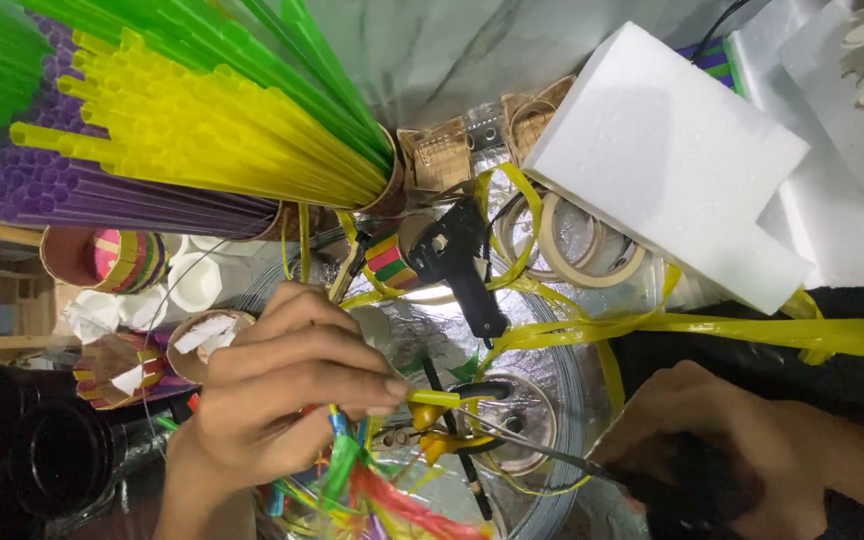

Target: Cutting yellow plastic strips from a roll using scissors for a handicraft project.

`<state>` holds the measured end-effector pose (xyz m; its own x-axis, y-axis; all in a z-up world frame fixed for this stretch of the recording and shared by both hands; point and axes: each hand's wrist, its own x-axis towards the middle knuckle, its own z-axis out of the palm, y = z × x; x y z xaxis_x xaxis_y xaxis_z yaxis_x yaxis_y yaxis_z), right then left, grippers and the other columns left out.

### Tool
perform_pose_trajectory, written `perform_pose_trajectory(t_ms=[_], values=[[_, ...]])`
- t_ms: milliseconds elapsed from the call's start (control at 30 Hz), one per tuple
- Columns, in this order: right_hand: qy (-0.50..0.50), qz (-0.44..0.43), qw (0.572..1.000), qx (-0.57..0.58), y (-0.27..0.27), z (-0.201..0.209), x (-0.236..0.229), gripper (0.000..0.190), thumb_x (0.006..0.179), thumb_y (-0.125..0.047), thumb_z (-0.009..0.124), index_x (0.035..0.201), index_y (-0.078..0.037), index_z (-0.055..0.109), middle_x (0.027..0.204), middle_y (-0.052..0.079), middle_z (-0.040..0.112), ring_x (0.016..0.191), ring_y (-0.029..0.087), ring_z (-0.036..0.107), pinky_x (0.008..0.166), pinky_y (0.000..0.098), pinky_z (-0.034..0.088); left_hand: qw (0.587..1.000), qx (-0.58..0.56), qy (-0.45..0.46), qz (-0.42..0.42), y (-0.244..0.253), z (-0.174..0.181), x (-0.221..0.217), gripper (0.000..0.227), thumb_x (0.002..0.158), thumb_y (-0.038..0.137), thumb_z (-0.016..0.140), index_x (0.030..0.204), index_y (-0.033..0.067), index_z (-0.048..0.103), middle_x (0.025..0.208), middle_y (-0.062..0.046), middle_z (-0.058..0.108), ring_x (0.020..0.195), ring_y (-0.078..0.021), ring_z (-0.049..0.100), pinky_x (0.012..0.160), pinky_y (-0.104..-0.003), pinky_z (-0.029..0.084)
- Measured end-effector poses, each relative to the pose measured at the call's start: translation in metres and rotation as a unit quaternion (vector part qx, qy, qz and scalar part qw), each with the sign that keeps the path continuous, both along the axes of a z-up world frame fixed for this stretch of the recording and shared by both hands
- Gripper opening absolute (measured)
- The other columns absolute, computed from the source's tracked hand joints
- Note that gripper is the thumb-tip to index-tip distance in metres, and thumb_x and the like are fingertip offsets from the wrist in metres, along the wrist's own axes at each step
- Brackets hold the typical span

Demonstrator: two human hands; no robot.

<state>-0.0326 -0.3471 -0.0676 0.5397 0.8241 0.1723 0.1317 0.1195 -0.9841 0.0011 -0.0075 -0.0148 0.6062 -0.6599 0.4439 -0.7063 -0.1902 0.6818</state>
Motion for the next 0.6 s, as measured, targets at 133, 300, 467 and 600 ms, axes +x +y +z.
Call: perform_pose_trajectory(t_ms=[133,300,467,600], values=[[0.061,-0.009,0.998,0.019,0.002,0.007,0.001,0.045,0.089,-0.042,0.062,0.107,-0.003,0.074,0.068,0.003,0.075,0.044,0.016,0.064,0.038,0.0271,0.050,0.999,-0.001,-0.034,0.007,-0.001,-0.001,0.000,0.034,0.104,0.024,0.046,0.097,0.0074,0.075,0.093,-0.004,0.077,0.088,-0.0252,0.068,0.085,-0.042,0.043],[0.047,-0.017,0.998,0.032,0.000,0.016,0.006,0.069,0.107,-0.073,0.060,0.108,-0.005,0.072,0.065,0.002,0.075,0.037,0.010,0.064,0.033,0.0228,0.048,0.996,0.015,-0.083,0.018,-0.002,-0.003,-0.002,0.022,0.100,0.013,0.055,0.094,0.0139,0.076,0.095,0.003,0.079,0.100,-0.0254,0.073,0.091,-0.045,0.038],[0.059,-0.022,0.998,0.009,0.000,0.013,0.005,0.059,0.105,-0.066,0.057,0.107,-0.010,0.074,0.061,0.003,0.077,0.034,0.010,0.063,0.032,0.0216,0.051,0.993,0.021,-0.115,0.029,-0.003,0.003,-0.001,0.029,0.103,0.015,0.047,0.094,0.0141,0.075,0.099,0.001,0.080,0.105,-0.0273,0.074,0.095,-0.046,0.041],[0.008,-0.039,0.999,0.000,0.000,0.014,0.005,0.044,0.093,-0.054,0.065,0.107,-0.014,0.074,0.057,-0.007,0.072,0.043,0.013,0.076,0.040,0.0257,0.058,0.993,0.024,-0.118,0.010,-0.002,0.003,0.002,0.036,0.104,0.021,0.043,0.095,0.0109,0.076,0.101,-0.002,0.080,0.104,-0.0285,0.074,0.095,-0.047,0.040]])
